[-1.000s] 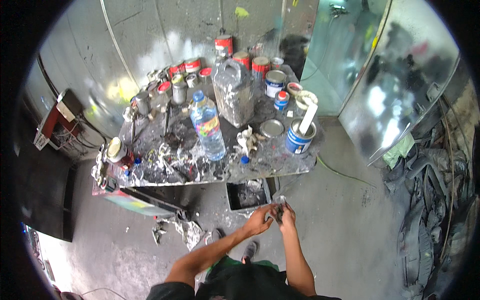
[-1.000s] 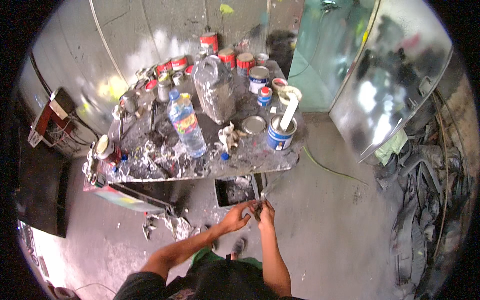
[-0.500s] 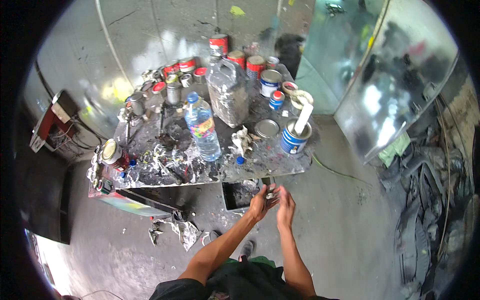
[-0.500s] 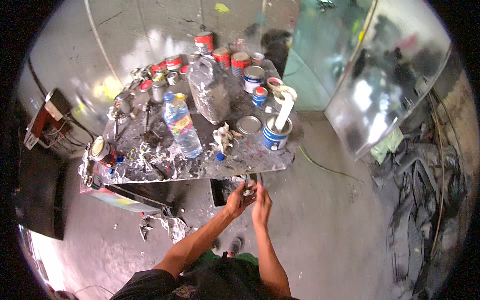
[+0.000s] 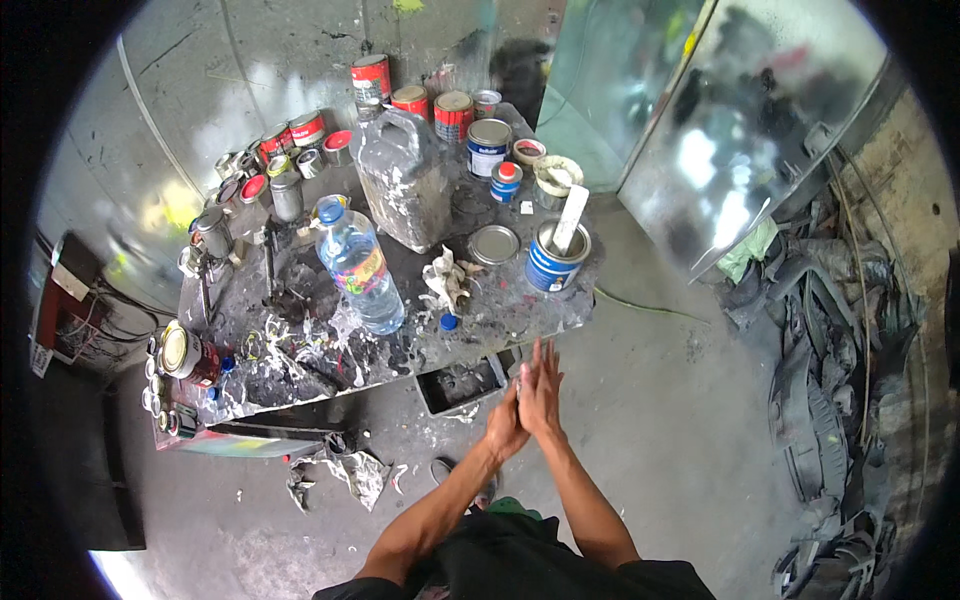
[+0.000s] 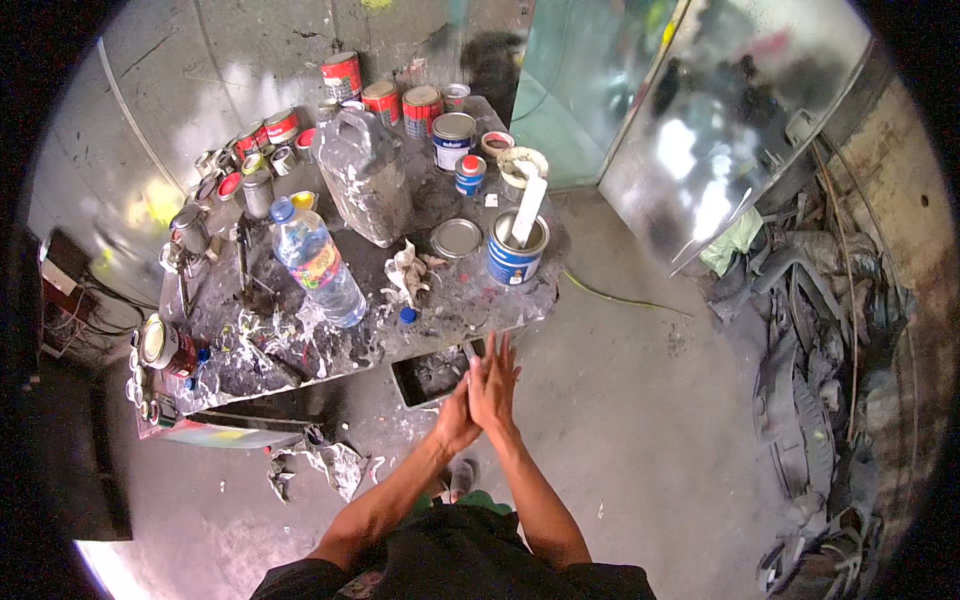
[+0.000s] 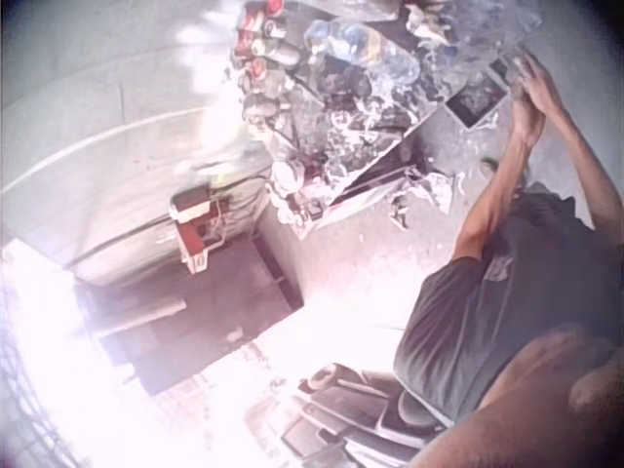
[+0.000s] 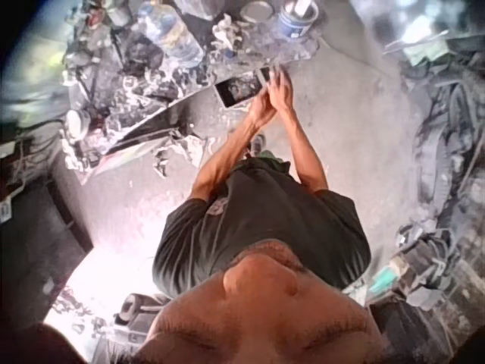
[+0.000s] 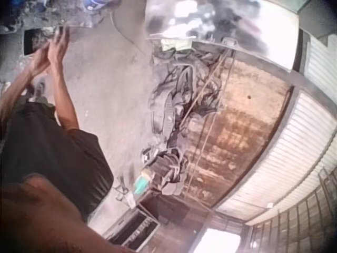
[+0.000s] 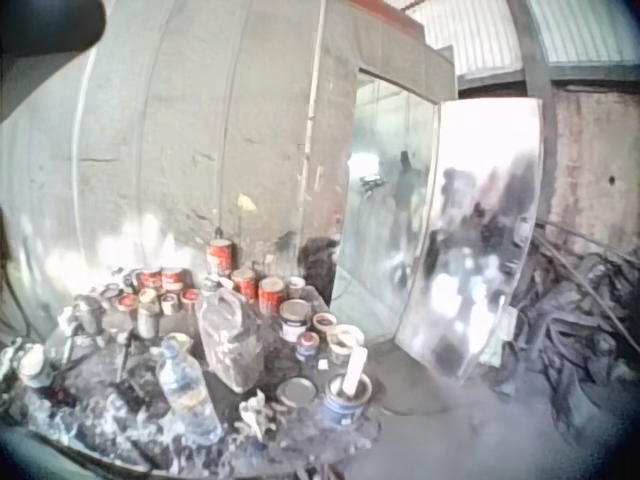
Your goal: The person moves around a cluttered workbench, handling various paint cans, a water bottle, and a roll of tape. They open a paint can, wipe its rim with a cloth, and then pick up a roll of tape and a pen, appearing to prepare for labeling or organizing.
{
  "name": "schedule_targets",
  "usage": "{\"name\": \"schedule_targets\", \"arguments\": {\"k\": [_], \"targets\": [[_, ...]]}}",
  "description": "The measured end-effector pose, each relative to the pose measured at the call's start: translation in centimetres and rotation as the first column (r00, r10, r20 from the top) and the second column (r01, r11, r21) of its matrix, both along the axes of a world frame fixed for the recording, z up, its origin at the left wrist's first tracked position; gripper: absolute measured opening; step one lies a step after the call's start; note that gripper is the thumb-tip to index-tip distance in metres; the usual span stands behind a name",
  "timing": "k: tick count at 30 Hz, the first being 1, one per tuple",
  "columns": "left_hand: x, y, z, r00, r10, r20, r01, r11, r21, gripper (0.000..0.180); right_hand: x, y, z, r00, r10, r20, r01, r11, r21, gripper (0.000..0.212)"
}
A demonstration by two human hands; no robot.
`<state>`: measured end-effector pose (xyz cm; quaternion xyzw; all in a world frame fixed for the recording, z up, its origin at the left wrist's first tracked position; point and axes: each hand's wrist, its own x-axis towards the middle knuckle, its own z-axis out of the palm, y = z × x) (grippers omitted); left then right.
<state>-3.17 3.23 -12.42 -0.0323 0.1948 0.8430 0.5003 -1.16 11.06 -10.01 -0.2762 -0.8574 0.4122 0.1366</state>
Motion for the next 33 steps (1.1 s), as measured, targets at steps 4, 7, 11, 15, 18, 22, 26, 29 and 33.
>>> {"name": "schedule_targets", "arguments": {"k": [4, 7, 11, 15, 18, 22, 26, 29, 33], "targets": [[-2.2, -2.0, 0.2, 0.993, 0.019, -0.112, -0.049, 0.961, -0.271, 0.043, -2.7, 0.9, -0.3, 0.995, -0.086, -0.043, 0.078, 0.985, -0.156, 0.041], [-4.5, -2.9, 1.1, 0.909, 0.291, -0.299, -0.376, 0.882, -0.284, 0.038, -3.7, -3.6, 0.3, 0.926, -0.044, -0.376, 0.007, 0.995, -0.1, 0.038], [-5.4, -0.4, 0.2, 0.92, 0.294, -0.259, -0.385, 0.8, -0.459, 0.036, -2.0, -4.1, 2.3, 0.978, -0.061, -0.2, 0.026, 0.985, -0.17, 0.026], [-6.4, -1.1, 0.1, 0.884, 0.222, -0.412, -0.403, 0.81, -0.427, 0.032, -3.8, -4.2, 2.2, 0.999, 0.0, -0.052, -0.013, 0.971, -0.237, 0.033], [-8.0, -0.4, -0.8, 0.837, 0.355, -0.417, -0.504, 0.797, -0.333, 0.031, -4.4, -5.3, 3.6, 0.976, 0.068, -0.209, -0.103, 0.981, -0.165, 0.039], [-10.8, -0.7, 1.3, 0.939, 0.311, -0.145, -0.342, 0.87, -0.354, 0.049, -5.0, -2.2, 4.8, 0.844, 0.512, -0.159, -0.506, 0.859, 0.083, 0.048], [-11.5, -1.0, 2.9, 0.993, 0.07, -0.096, -0.093, 0.961, -0.259, 0.061, -7.5, 1.3, 3.4, 0.92, 0.369, -0.134, -0.359, 0.929, 0.095, 0.05], [-10.9, -1.7, 4.9, 0.966, 0.11, -0.236, -0.157, 0.969, -0.19, 0.061, -9.8, 4.2, 3.3, 0.955, 0.263, -0.134, -0.253, 0.964, 0.086, 0.047], [-11.4, -4.1, 6.1, 0.919, 0.103, -0.381, -0.292, 0.828, -0.479, 0.056, -11.3, 7.0, 2.7, 0.93, 0.323, -0.175, -0.311, 0.946, 0.094, 0.047]]}}
